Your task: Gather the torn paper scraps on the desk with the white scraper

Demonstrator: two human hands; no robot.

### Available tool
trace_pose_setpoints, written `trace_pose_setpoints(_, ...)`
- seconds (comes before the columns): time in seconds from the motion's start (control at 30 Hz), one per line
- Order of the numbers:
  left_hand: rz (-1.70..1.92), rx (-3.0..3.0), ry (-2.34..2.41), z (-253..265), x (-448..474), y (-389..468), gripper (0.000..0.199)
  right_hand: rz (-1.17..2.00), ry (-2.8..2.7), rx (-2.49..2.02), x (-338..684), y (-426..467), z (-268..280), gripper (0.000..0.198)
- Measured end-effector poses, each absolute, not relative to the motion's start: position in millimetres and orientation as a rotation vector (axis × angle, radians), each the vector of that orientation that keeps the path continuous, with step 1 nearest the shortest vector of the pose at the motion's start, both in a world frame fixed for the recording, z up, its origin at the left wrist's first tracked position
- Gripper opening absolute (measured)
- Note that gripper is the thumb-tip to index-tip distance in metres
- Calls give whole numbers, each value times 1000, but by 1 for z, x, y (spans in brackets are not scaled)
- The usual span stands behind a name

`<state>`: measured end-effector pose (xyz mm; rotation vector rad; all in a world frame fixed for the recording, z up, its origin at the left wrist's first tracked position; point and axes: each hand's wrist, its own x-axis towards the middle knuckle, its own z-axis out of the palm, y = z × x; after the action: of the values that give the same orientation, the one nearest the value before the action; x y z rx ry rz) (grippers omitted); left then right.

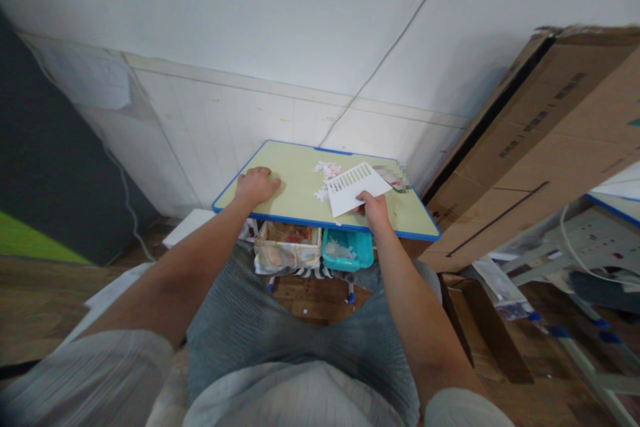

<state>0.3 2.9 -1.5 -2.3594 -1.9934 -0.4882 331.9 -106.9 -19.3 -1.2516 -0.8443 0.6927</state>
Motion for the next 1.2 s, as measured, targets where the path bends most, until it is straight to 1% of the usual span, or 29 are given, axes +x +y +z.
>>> trace_pose_setpoints(0.37, -485, -2352, -1999, -2, 0, 3, 61, 679, -811, -1265, 333, -105, -21, 30)
trace_pose_setpoints(0.6, -482, -2354, -2008, 0, 1, 1, 63, 671, -805, -1274, 332, -106, -20, 24)
trace_pose_setpoints(0.8, -463, -2346, -2016, 2, 2, -1, 62, 648, -791, -1291, 332, -103, -20, 11)
trace_pose_setpoints(0.97, -465, -2351, -2011, 1, 2, 0, 61, 645, -801, -1301, 333, -103, -22, 10)
trace_pose_setpoints(1.2, -440, -2346, -2012, 2, 2, -1, 64, 646, -801, -1294, 334, -102, -24, 10)
